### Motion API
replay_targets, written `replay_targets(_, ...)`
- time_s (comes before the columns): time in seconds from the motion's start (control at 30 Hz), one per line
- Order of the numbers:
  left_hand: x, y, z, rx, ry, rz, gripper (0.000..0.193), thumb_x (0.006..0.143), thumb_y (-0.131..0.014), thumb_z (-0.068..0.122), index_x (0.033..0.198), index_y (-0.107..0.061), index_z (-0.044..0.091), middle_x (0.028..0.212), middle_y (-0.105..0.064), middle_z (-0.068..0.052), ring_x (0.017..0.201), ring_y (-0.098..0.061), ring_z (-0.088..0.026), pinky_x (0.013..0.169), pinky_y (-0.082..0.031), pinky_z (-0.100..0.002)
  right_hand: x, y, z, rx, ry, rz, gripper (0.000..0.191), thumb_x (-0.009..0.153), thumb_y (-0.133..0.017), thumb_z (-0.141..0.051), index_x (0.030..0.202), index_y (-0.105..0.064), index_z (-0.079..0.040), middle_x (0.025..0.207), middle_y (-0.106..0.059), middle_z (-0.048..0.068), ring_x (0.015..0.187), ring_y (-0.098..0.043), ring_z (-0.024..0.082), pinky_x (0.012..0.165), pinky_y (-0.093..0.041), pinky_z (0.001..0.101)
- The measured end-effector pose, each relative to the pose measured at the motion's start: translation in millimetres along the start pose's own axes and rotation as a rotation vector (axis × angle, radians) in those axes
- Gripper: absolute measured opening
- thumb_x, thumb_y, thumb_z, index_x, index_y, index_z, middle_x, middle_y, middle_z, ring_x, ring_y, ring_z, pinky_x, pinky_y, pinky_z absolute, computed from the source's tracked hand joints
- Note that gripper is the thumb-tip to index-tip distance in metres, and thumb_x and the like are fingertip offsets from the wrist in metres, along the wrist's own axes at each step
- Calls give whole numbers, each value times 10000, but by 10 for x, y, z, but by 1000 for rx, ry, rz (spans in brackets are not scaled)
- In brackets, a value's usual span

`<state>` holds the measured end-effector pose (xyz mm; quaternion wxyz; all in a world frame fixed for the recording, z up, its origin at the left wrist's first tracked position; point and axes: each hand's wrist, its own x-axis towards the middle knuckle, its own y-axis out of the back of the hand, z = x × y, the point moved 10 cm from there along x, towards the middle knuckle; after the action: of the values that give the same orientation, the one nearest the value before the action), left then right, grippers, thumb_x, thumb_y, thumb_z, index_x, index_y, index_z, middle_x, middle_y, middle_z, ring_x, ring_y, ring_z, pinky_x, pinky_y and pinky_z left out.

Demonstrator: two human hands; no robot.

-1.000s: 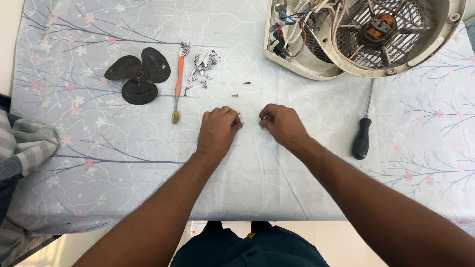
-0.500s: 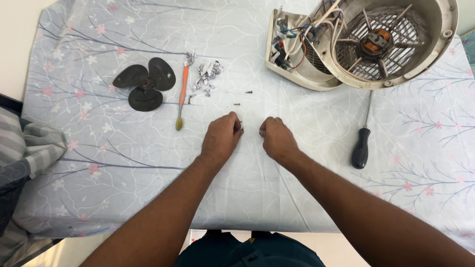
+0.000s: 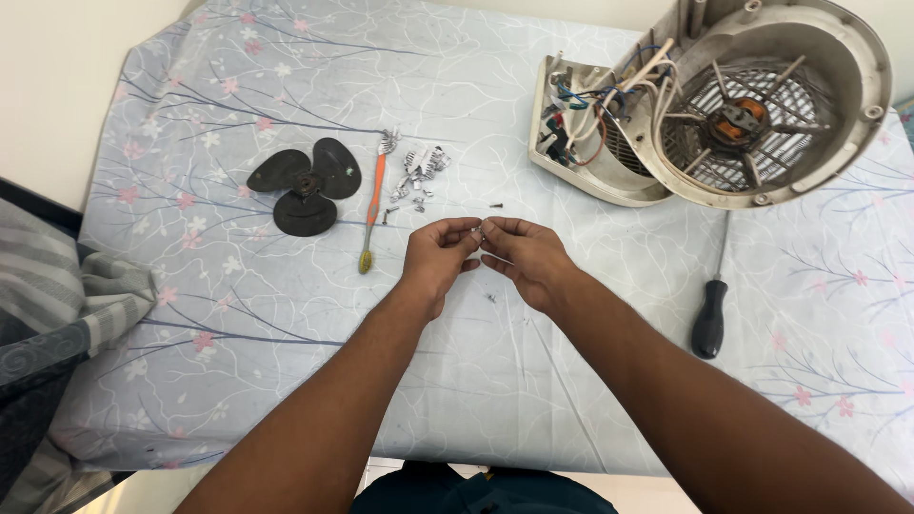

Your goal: The person unscrews and removes the front cover of a small white fan heater, lifts off the rear grille, removes the fan blades and internal motor parts, and lays the screws and small components on the bed. They then gather and sort the loose screws and use a brush to clean dust from the fan's interior.

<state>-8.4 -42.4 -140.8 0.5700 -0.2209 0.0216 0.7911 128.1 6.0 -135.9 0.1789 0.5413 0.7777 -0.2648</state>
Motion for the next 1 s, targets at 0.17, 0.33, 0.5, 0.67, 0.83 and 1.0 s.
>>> replay_targets(0.17,160,266,131,-1,-101,84,227,918,-711,48,1142,-738,23,980,-737,-49,866,-686,-131,740,-588,-285,295,-230,-33,43,-18,-41,229,920,-729,-114,1118,-688,-7,1013,-729,71,951,-677,177,895,-582,335)
replay_targets(0.33,401,590,356,228,-167,171,205,902,-732,64,1104,-767,52,933,-763,-38,812,-698,-113,715,-588,-279,691,-500,-102,-48,11,-23,215,921,-717,-74,1100,-718,44,1008,-749,106,902,-715,185,862,-625,322)
replay_targets(0.5,667,803,784,564,-350,234,233,890,-728,52,1115,-769,93,958,-790,-63,829,-743,-131,741,-588,-289,945,-743,-430,-372,107,54,214,943,-709,-138,1110,-746,-10,974,-754,65,840,-710,162,750,-611,306)
replay_targets(0.67,786,1068,1096,793,-482,332,225,866,-734,32,1069,-780,118,1002,-772,-75,857,-746,-211,775,-580,-341,829,-737,-744,-795,303,155,242,926,-741,-189,1142,-762,-82,913,-753,43,725,-674,131,643,-576,282)
replay_targets(0.83,982,1036,1301,1150,-575,319,243,859,-786,151,1101,-767,141,1114,-726,-69,1069,-637,-299,908,-486,-458,522,-694,-667,-913,362,225,303,822,-821,-153,1052,-665,-31,852,-712,63,628,-699,154,574,-574,318)
replay_targets(1.0,1260,858,1279,1341,-555,228,358,841,-825,274,1161,-729,146,1167,-692,-52,1181,-551,-287,989,-372,-492,275,-984,-406,-1055,378,170,290,795,-838,-204,1018,-691,-90,865,-705,59,754,-688,205,702,-566,377)
